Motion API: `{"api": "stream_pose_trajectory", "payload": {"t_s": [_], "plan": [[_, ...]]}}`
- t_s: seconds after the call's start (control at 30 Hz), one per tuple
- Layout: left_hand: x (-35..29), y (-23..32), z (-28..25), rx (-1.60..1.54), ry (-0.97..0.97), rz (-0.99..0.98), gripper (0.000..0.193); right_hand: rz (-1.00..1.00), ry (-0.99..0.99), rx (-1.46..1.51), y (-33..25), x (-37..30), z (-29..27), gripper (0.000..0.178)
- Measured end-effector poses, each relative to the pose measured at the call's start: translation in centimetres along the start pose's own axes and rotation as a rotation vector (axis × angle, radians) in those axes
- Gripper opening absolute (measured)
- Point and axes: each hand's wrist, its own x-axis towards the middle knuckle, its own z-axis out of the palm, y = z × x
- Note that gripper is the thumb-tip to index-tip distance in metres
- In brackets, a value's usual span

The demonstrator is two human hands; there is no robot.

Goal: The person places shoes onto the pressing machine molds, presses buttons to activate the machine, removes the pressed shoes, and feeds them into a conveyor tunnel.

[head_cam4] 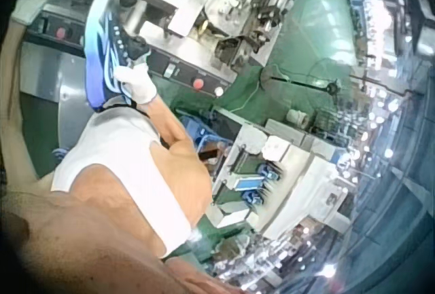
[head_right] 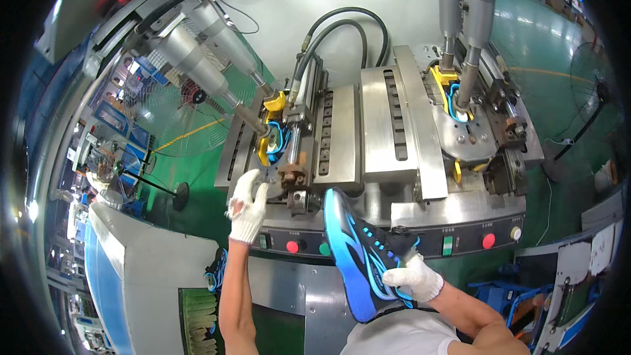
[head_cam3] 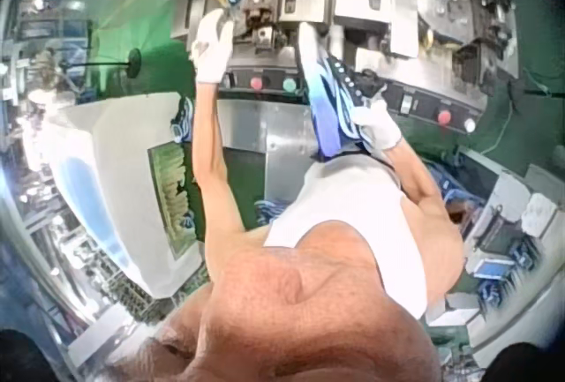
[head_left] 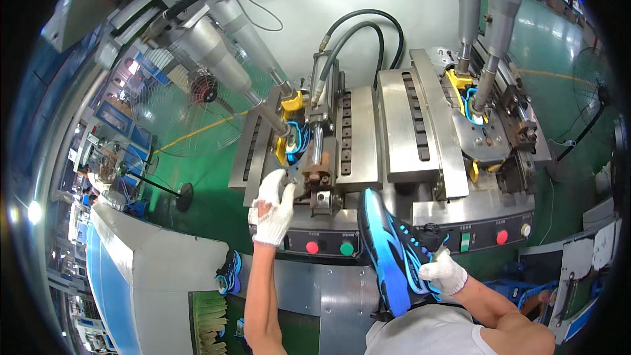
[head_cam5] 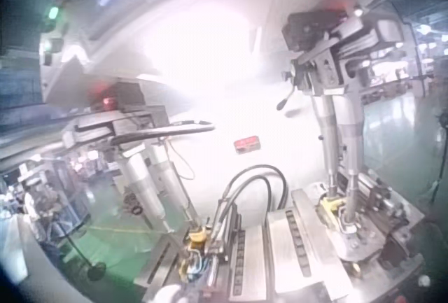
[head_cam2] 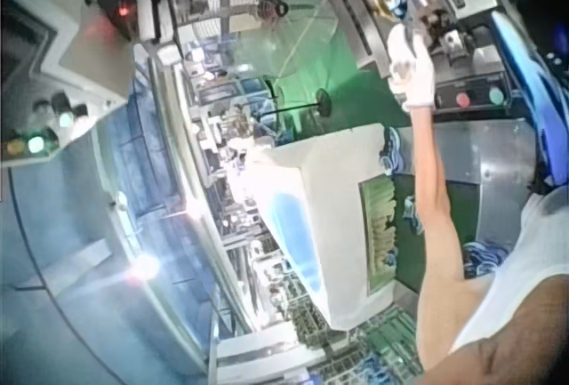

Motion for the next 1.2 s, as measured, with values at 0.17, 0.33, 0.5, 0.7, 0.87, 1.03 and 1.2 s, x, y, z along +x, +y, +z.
{"api": "stream_pose_trajectory", "payload": {"t_s": [0.17,0.33,0.5,0.7,0.87,1.03,1.2], "plan": [[8.9,-6.9,10.1,0.181,-0.079,-0.061,0.049,-0.116,0.114,0.081,-2.7,0.3,-2.3,0.088],[14.9,-9.4,17.8,0.377,-0.323,-0.488,0.081,-0.165,0.199,-0.041,-4.2,-0.7,-4.3,0.097],[19.0,-9.9,18.6,0.344,-0.275,-0.400,0.068,-0.180,0.422,-0.076,-1.9,-1.8,-5.7,0.097],[16.6,-6.7,7.2,0.381,-0.203,-0.380,0.080,-0.099,0.433,-0.200,-1.6,2.5,-2.8,0.074],[0.6,-2.0,-4.0,-0.032,-0.008,-0.410,0.060,-0.130,0.326,-0.203,-1.3,10.2,3.5,0.061],[-18.6,-1.5,-9.0,0.035,-0.007,-0.607,0.062,0.051,0.159,-0.370,-0.1,30.3,9.0,0.020],[-36.9,-3.7,-3.5,-0.001,-0.010,-1.130,0.073,0.095,0.317,-0.549,5.1,46.2,9.2,0.013]]}}
